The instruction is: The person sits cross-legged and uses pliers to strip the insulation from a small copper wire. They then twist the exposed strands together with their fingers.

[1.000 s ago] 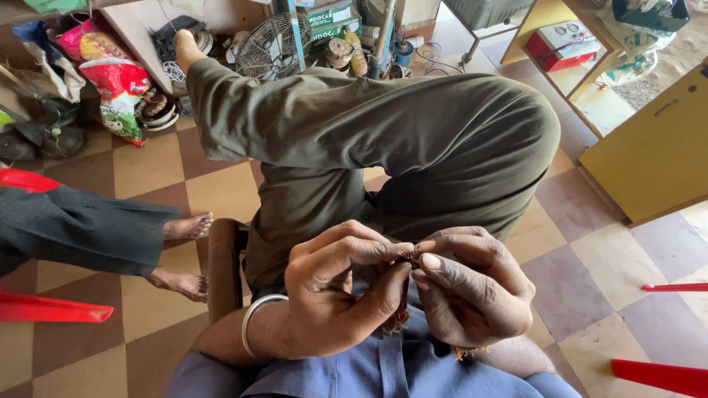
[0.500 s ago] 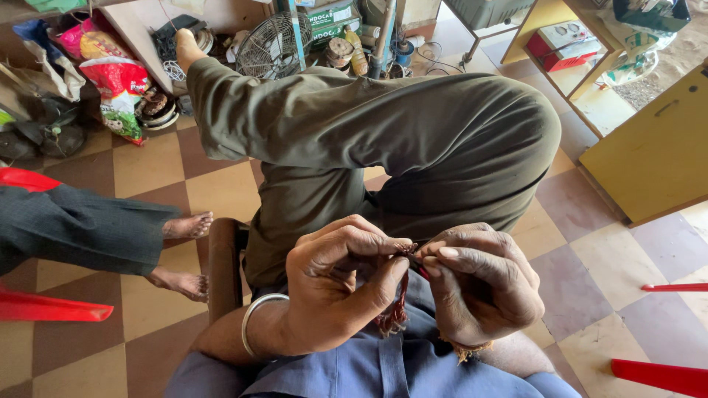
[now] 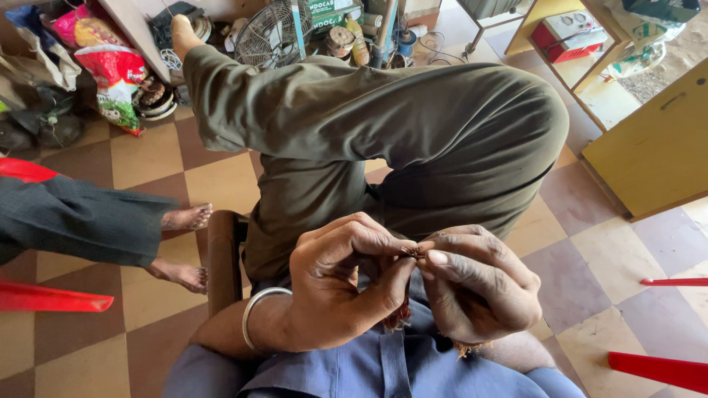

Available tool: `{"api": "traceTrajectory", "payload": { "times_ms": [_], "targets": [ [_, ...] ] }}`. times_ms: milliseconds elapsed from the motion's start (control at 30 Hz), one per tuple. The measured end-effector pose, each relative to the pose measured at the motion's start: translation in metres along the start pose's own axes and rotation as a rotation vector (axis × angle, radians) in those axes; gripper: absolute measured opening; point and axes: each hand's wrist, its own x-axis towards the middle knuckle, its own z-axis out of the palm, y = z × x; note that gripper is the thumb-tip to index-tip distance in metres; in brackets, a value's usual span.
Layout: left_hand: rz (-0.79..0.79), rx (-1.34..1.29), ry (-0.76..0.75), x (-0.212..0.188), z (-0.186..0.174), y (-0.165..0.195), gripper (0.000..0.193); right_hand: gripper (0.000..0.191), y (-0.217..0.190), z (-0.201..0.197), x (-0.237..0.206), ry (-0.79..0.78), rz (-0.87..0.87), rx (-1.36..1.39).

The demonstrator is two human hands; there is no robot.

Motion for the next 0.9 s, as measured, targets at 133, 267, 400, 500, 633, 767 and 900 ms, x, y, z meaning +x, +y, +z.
{"api": "traceTrajectory", "payload": {
  "times_ms": [133,267,400,500,633,767,900],
  "targets": [
    [-0.028,-0.075,-0.01,0.0,-0.003,-0.003,0.011,0.022,0.004,0.002,-0.001,0.025,0.044,0.059],
    [-0.029,-0.087,-0.014,-0.002,-0.006,-0.006,0.011,0.02,0.006,0.004,-0.005,0.033,0.11,0.091],
    [0.03,-0.032,-0.003,-0.003,-0.006,-0.01,0.013,0.02,0.004,0.006,-0.011,0.08,0.193,0.128],
    [0.015,-0.072,0.011,-0.004,-0.003,-0.013,0.014,0.019,0.003,0.006,-0.014,0.103,0.23,0.185],
    [0.064,-0.009,-0.004,-0.004,-0.003,-0.015,0.016,0.019,0.002,-0.001,-0.011,0.073,0.235,0.208],
    [0.094,0.019,-0.026,-0.001,-0.004,-0.017,0.018,0.016,0.007,-0.009,-0.007,-0.018,0.186,0.196],
    [0.157,0.122,0.003,0.002,-0.004,-0.019,0.02,0.014,0.011,-0.009,-0.01,-0.03,0.299,0.348]
  ]
}}
